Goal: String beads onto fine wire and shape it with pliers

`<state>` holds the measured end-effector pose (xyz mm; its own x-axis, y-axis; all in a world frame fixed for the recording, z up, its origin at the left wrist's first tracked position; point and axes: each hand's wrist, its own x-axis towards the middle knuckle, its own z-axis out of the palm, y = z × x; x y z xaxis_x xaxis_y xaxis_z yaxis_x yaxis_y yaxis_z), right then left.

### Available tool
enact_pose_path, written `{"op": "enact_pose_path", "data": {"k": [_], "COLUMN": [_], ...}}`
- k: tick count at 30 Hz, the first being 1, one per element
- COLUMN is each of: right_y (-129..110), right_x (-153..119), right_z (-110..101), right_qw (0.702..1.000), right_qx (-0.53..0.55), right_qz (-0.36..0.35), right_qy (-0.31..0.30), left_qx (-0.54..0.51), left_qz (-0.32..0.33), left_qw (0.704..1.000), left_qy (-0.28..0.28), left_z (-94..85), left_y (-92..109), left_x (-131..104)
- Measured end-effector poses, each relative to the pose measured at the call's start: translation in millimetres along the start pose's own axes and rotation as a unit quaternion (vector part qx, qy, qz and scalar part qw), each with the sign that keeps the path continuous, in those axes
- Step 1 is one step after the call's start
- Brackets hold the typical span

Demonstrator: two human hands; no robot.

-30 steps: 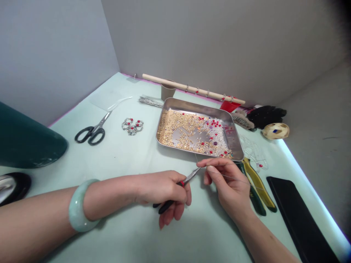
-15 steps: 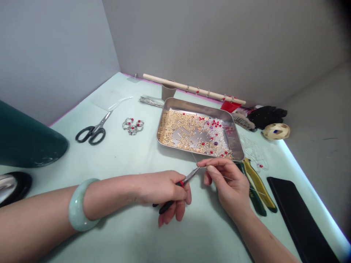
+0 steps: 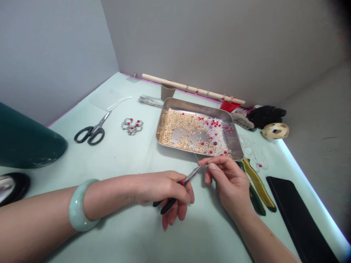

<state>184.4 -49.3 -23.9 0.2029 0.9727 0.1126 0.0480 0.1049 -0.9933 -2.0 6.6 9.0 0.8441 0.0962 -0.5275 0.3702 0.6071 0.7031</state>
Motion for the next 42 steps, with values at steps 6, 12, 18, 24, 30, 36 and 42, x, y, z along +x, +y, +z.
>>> {"op": "enact_pose_path", "data": {"k": [6, 12, 18, 24, 30, 36, 42], "right_y": [-2.3, -2.3, -1.2, -2.3, -0.8, -1.1, -1.2], "right_x": [-1.8, -1.9, -0.5, 0.6, 1.1, 0.1, 0.4], "right_z": [2.2, 3.3, 1.5, 2.7, 3.3, 3.9, 4.9], "right_qw": [1.000, 0.999, 0.996, 0.992, 0.993, 0.992, 0.993], "right_qx": [-0.007, 0.013, 0.053, 0.085, 0.084, 0.086, 0.079], "right_qz": [-0.002, 0.035, 0.075, 0.088, 0.087, 0.086, 0.089], "right_qy": [0.007, 0.012, -0.005, -0.010, -0.011, -0.011, -0.007], "left_qx": [0.003, 0.013, 0.019, 0.018, 0.017, 0.022, 0.027], "left_qz": [-0.009, -0.009, -0.014, -0.022, -0.022, -0.015, -0.014], "left_qw": [1.000, 1.000, 1.000, 1.000, 1.000, 1.000, 0.999], "left_qy": [0.005, 0.005, 0.008, 0.004, 0.000, -0.005, -0.010], "left_z": [1.0, -0.1, 0.1, -1.1, -2.4, -3.1, -3.5], "left_y": [0.9, -0.2, -1.5, -3.6, -5.2, -4.9, -5.4], "left_x": [0.2, 1.7, 1.4, 2.3, 3.1, 3.4, 2.5]}}
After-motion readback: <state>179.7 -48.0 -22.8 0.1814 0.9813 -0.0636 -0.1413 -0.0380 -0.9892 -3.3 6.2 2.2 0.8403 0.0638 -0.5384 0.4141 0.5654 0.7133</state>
